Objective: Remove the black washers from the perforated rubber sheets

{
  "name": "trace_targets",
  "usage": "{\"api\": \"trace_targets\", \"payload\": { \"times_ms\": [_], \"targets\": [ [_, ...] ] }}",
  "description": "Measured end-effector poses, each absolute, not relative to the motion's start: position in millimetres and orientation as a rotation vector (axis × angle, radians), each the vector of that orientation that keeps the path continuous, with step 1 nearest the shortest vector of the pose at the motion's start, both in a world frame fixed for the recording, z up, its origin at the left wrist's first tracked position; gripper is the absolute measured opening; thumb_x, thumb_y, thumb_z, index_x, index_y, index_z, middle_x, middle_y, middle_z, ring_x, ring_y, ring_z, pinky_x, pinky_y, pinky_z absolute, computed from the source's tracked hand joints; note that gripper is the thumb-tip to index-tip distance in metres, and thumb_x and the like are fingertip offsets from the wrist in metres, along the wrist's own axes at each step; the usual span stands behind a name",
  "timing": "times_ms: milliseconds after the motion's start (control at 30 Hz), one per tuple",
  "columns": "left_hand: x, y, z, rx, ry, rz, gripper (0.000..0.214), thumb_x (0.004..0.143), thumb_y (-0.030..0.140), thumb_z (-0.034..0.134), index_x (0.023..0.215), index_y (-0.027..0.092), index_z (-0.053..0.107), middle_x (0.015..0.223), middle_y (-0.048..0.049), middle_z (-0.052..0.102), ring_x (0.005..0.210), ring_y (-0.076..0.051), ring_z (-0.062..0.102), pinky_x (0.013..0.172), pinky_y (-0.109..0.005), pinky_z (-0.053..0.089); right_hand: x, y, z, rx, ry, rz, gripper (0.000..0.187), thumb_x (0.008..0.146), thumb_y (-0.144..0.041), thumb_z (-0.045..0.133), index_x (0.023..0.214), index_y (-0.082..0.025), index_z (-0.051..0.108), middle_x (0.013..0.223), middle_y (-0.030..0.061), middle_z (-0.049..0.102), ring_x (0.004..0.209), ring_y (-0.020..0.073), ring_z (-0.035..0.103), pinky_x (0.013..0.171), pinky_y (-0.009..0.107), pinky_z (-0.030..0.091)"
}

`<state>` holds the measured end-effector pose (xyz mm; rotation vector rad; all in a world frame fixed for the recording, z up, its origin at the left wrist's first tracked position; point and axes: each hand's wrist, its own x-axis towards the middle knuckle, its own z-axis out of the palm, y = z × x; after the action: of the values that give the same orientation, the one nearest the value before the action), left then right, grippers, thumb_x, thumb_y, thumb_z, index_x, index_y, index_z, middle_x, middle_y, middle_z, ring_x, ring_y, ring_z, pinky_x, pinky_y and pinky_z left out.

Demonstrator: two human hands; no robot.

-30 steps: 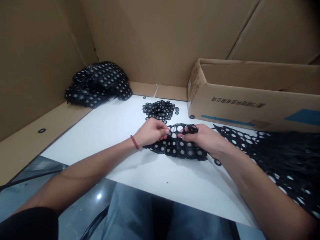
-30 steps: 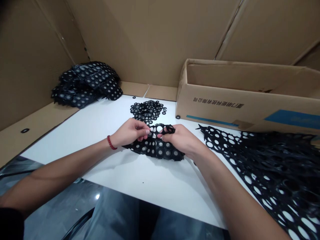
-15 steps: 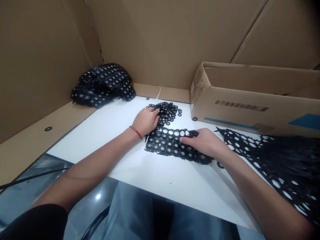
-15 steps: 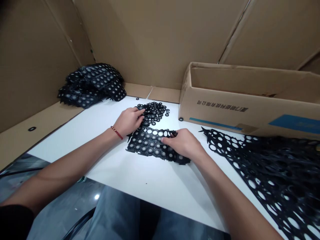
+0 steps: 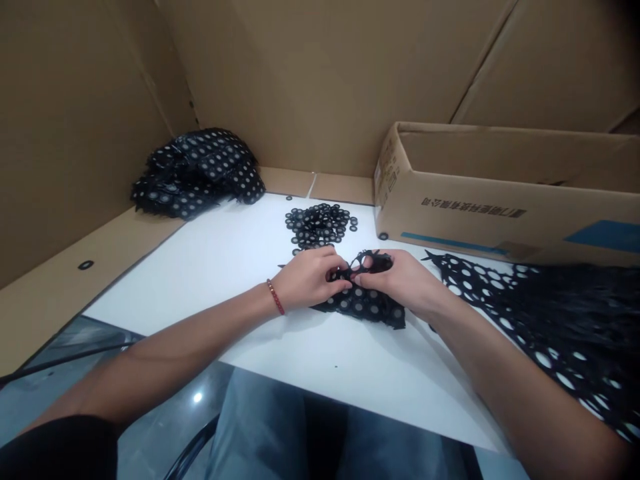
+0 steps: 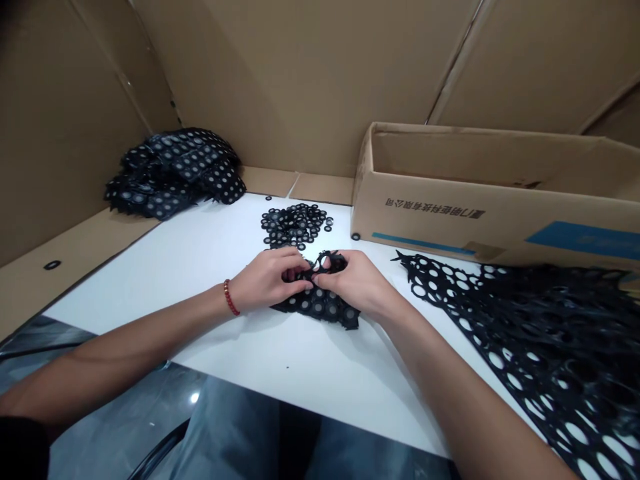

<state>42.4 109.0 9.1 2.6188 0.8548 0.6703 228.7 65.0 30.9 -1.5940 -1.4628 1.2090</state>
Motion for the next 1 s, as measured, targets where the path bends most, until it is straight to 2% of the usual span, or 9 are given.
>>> {"api": "trace_targets", "payload": {
  "times_ms": [133,300,367,500,567,667,800,900,1000],
  "targets": [
    [43,107,11,2.430,0.718,0.768,0.019,0.085,0.023,0.053,0.089,0.016,0.071,0.088,-0.0060,0.067,0.081,-0.016,0.062,0.077,-0.028,0.049,226,64,33,-1.569,-1.462,1.170,0.021,0.063,-0.025,0.068,0.070,-0.021,0.048,0.066,-0.0029,0.060,0.069,0.0162,0.060,0.062,0.024,0.042],
    [43,112,11,1.932,0.869,0.758,0.019,0.081,0.016,0.052,0.084,0.013,0.070,0.062,-0.0006,0.063,0.055,-0.011,0.059,0.061,-0.025,0.051,229,66,35,-1.510,-1.411,1.206,0.022,0.064,-0.021,0.067,0.069,-0.022,0.046,0.074,0.0004,0.065,0.086,0.0204,0.065,0.075,0.027,0.046],
    [38,121,11,1.860,0.966,0.822,0.020,0.082,0.018,0.052,0.085,0.013,0.070,0.059,-0.0003,0.062,0.054,-0.011,0.059,0.059,-0.024,0.051,232,68,33,-1.496,-1.403,1.186,0.018,0.065,-0.016,0.063,0.074,-0.022,0.050,0.078,0.0008,0.066,0.087,0.0194,0.065,0.077,0.027,0.046],
    [25,144,10,2.109,1.139,1.103,0.025,0.085,0.020,0.048,0.094,0.012,0.070,0.079,-0.0057,0.068,0.067,-0.013,0.063,0.072,-0.028,0.053,236,71,31,-1.637,-1.422,1.173,0.024,0.067,-0.014,0.058,0.090,-0.021,0.059,0.088,0.0029,0.069,0.086,0.0183,0.062,0.074,0.026,0.046],
    [22,153,8,2.350,1.206,1.124,0.028,0.086,0.019,0.047,0.103,0.012,0.068,0.097,-0.0086,0.067,0.083,-0.017,0.064,0.083,-0.031,0.051,236,70,32,-1.772,-1.455,1.157,0.016,0.070,-0.023,0.060,0.086,-0.019,0.062,0.088,0.0055,0.069,0.081,0.0201,0.062,0.066,0.027,0.045],
    [23,153,6,2.626,1.285,0.980,0.035,0.086,0.020,0.049,0.119,0.014,0.060,0.117,-0.0110,0.059,0.102,-0.021,0.058,0.091,-0.036,0.047,231,69,33,-1.935,-1.559,1.005,0.019,0.070,-0.037,0.064,0.074,-0.019,0.061,0.075,0.0055,0.068,0.065,0.0196,0.059,0.055,0.028,0.041],
    [30,131,14,2.726,1.221,1.061,0.028,0.089,0.020,0.043,0.108,0.014,0.062,0.106,-0.0105,0.060,0.097,-0.021,0.056,0.086,-0.036,0.047,228,68,33,-1.944,-1.575,0.892,0.021,0.068,-0.036,0.064,0.061,-0.019,0.056,0.063,0.0019,0.061,0.056,0.0158,0.053,0.051,0.026,0.037],
    [36,112,20,2.664,0.973,1.019,0.023,0.089,0.031,0.048,0.097,0.015,0.062,0.088,-0.0066,0.061,0.078,-0.016,0.057,0.072,-0.029,0.047,229,68,33,-1.908,-1.510,0.969,0.024,0.065,-0.040,0.067,0.062,-0.019,0.057,0.063,0.0018,0.061,0.058,0.0162,0.053,0.050,0.026,0.038],
    [42,104,16,2.629,0.784,0.765,0.041,0.078,0.050,0.062,0.096,0.013,0.062,0.085,-0.0053,0.061,0.073,-0.015,0.056,0.065,-0.027,0.046,231,67,35,-1.835,-1.395,1.174,0.025,0.064,-0.041,0.070,0.070,-0.017,0.064,0.069,0.0043,0.065,0.062,0.0175,0.056,0.051,0.026,0.040]
  ]
}}
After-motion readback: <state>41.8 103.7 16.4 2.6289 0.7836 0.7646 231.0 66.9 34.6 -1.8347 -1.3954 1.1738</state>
